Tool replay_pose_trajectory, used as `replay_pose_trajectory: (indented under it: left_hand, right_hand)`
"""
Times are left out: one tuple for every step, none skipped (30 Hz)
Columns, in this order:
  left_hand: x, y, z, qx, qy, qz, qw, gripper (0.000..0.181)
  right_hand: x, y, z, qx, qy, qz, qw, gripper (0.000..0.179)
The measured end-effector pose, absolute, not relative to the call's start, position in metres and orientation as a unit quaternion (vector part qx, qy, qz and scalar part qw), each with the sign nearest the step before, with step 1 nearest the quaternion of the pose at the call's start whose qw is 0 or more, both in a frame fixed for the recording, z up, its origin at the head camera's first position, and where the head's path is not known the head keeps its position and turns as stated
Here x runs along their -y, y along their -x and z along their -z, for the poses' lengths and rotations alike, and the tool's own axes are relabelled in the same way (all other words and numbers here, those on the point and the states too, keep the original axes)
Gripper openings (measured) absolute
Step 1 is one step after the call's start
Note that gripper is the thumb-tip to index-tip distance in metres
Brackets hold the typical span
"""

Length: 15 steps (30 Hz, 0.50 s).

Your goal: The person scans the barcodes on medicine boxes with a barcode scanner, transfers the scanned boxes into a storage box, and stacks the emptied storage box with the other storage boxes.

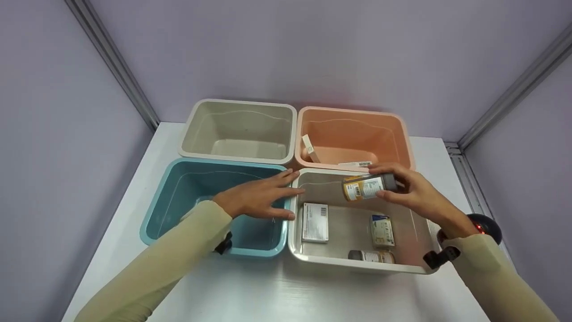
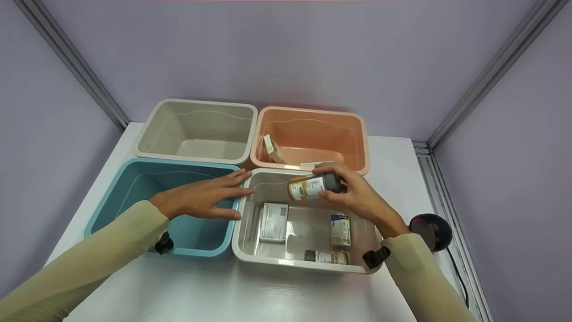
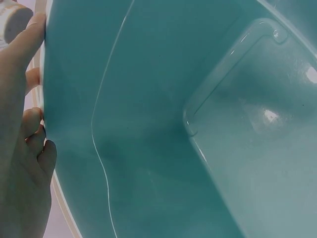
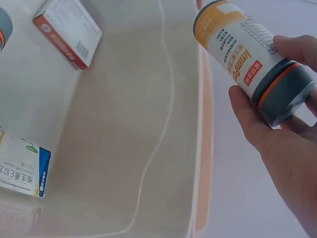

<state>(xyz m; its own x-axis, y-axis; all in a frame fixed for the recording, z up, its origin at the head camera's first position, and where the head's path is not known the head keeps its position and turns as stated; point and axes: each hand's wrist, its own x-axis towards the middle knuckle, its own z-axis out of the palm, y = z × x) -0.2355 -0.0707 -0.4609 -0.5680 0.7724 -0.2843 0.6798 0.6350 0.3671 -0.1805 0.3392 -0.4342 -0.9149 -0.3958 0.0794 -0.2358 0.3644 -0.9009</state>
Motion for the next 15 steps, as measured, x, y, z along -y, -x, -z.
replay_pose_trajectory:
  left_hand:
    - [0.070, 0.235, 0.461, -0.879, -0.412, -0.110, 0.214, 0.082]
    - [0.070, 0.235, 0.461, -0.879, -0.411, -0.110, 0.214, 0.082]
    - [0.069, 0.235, 0.461, -0.880, -0.410, -0.109, 0.214, 0.082]
    - [0.069, 0.235, 0.461, -0.881, -0.409, -0.107, 0.213, 0.083]
    - [0.069, 0.235, 0.461, -0.881, -0.409, -0.108, 0.212, 0.083]
    - [0.070, 0.235, 0.461, -0.881, -0.408, -0.107, 0.212, 0.083]
    - [0.070, 0.235, 0.461, -0.882, -0.408, -0.106, 0.211, 0.083]
    - [0.071, 0.235, 0.461, -0.882, -0.409, -0.105, 0.210, 0.083]
    - [0.071, 0.234, 0.460, -0.881, -0.410, -0.106, 0.209, 0.083]
    - [0.072, 0.234, 0.460, -0.880, -0.412, -0.107, 0.209, 0.083]
    - [0.072, 0.234, 0.460, -0.880, -0.414, -0.107, 0.208, 0.083]
    - [0.073, 0.235, 0.460, -0.880, -0.415, -0.107, 0.207, 0.083]
    - [0.073, 0.235, 0.461, -0.879, -0.415, -0.108, 0.207, 0.083]
    - [0.073, 0.235, 0.461, -0.879, -0.415, -0.109, 0.207, 0.083]
    - [0.073, 0.235, 0.461, -0.879, -0.415, -0.109, 0.207, 0.083]
  right_hand:
    - [-0.344, 0.176, 0.433, -0.823, 0.185, 0.533, 0.066, 0.048]
    - [-0.348, 0.172, 0.432, -0.823, 0.181, 0.535, 0.054, 0.049]
    - [-0.353, 0.167, 0.432, -0.823, 0.180, 0.537, 0.043, 0.050]
    - [-0.358, 0.163, 0.431, -0.820, 0.177, 0.543, 0.032, 0.051]
    - [-0.362, 0.158, 0.431, -0.818, 0.178, 0.547, 0.020, 0.052]
    - [-0.367, 0.153, 0.431, -0.817, 0.177, 0.548, 0.009, 0.052]
    - [-0.371, 0.148, 0.431, -0.816, 0.175, 0.551, -0.003, 0.052]
    - [-0.375, 0.143, 0.432, -0.812, 0.174, 0.557, -0.012, 0.051]
    - [-0.379, 0.138, 0.433, -0.806, 0.169, 0.567, -0.022, 0.050]
    - [-0.383, 0.133, 0.434, -0.800, 0.160, 0.577, -0.032, 0.047]
    - [-0.387, 0.129, 0.435, -0.793, 0.154, 0.587, -0.046, 0.042]
    - [-0.390, 0.124, 0.438, -0.786, 0.144, 0.598, -0.060, 0.037]
    - [-0.394, 0.120, 0.440, -0.782, 0.137, 0.604, -0.074, 0.033]
    - [-0.398, 0.116, 0.442, -0.778, 0.130, 0.608, -0.088, 0.031]
    - [-0.402, 0.112, 0.445, -0.773, 0.111, 0.616, -0.098, 0.032]
